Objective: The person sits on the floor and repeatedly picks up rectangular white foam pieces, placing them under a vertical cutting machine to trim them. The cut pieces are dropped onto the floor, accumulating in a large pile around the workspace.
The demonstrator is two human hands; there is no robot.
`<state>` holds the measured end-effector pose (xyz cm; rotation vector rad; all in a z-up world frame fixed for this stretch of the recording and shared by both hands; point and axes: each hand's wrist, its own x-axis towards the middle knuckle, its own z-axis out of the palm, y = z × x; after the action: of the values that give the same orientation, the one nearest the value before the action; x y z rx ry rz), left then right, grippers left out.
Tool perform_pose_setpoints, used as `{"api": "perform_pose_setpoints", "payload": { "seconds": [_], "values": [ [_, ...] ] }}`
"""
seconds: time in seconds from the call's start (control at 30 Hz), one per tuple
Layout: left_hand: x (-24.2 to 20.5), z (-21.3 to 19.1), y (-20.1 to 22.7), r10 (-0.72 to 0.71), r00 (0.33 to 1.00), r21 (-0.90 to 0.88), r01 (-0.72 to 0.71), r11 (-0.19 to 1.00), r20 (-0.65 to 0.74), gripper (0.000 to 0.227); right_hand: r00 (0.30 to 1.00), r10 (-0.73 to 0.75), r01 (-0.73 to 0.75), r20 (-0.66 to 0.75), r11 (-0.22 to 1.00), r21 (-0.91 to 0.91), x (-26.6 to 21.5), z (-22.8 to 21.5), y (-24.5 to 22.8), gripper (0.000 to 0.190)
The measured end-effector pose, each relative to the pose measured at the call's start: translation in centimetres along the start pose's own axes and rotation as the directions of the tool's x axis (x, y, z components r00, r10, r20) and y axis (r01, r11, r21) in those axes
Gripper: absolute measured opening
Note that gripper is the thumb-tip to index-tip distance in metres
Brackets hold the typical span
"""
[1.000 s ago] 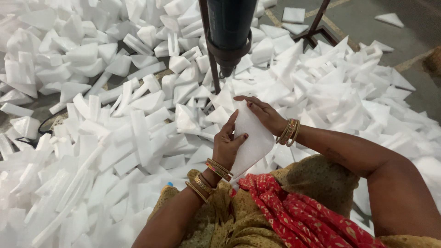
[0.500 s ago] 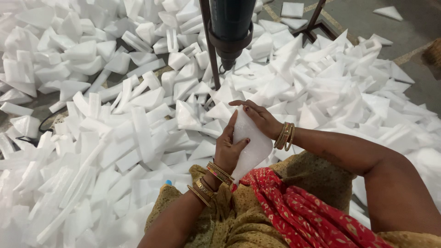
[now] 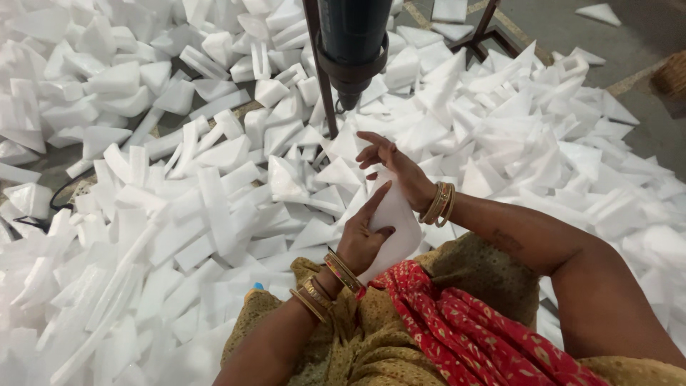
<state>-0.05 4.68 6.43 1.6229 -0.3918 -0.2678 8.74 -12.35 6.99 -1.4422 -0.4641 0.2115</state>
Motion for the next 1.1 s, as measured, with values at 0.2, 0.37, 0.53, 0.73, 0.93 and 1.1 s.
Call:
{"api": "perform_pose_setpoints", "payload": {
  "seconds": [0.2, 0.37, 0.53, 0.73, 0.93, 1.1],
  "values": [
    [0.4, -2.2, 0.8, 0.010, 0.999, -0.124, -0.017, 0.992, -0.053, 0.096, 0.995, 0.103, -0.098, -0.012, 0.969, 0.225, 0.5, -1.8, 1.0, 0.091],
    [0.5, -4.4, 0.3, -0.008, 0.985, -0.280, -0.042, 0.959, -0.175, 0.100, 0.943, 0.274, -0.282, 0.188, 0.959, 0.016, -0.7, -3.0, 2.8, 0.087],
    [1.1, -5.5, -4.1, -0.086, 0.957, -0.420, -0.041, 0.906, -0.278, 0.076, 0.914, 0.347, -0.243, 0.210, 0.883, -0.401, -0.9, -1.6, 2.3, 0.076],
    [1.8, -7.2, -5.9, -0.418, 0.831, -0.577, 0.151, 0.803, -0.365, 0.071, 0.897, -0.219, 0.441, 0.383, 0.481, -0.758, -1.6, -0.3, 3.0, 0.087],
    [1.9, -8.2, -4.7, -0.311, 0.908, -0.668, 0.048, 0.743, -0.280, 0.071, 0.539, -0.407, 0.792, 0.737, -0.054, -0.609, -2.4, 0.7, 1.8, 0.076],
    [1.5, -6.8, -4.2, -0.184, 0.938, -0.541, -0.005, 0.841, -0.295, 0.067, 0.884, -0.418, 0.461, 0.210, 0.705, -0.539, -0.7, -1.0, 1.8, 0.070]
  ]
}}
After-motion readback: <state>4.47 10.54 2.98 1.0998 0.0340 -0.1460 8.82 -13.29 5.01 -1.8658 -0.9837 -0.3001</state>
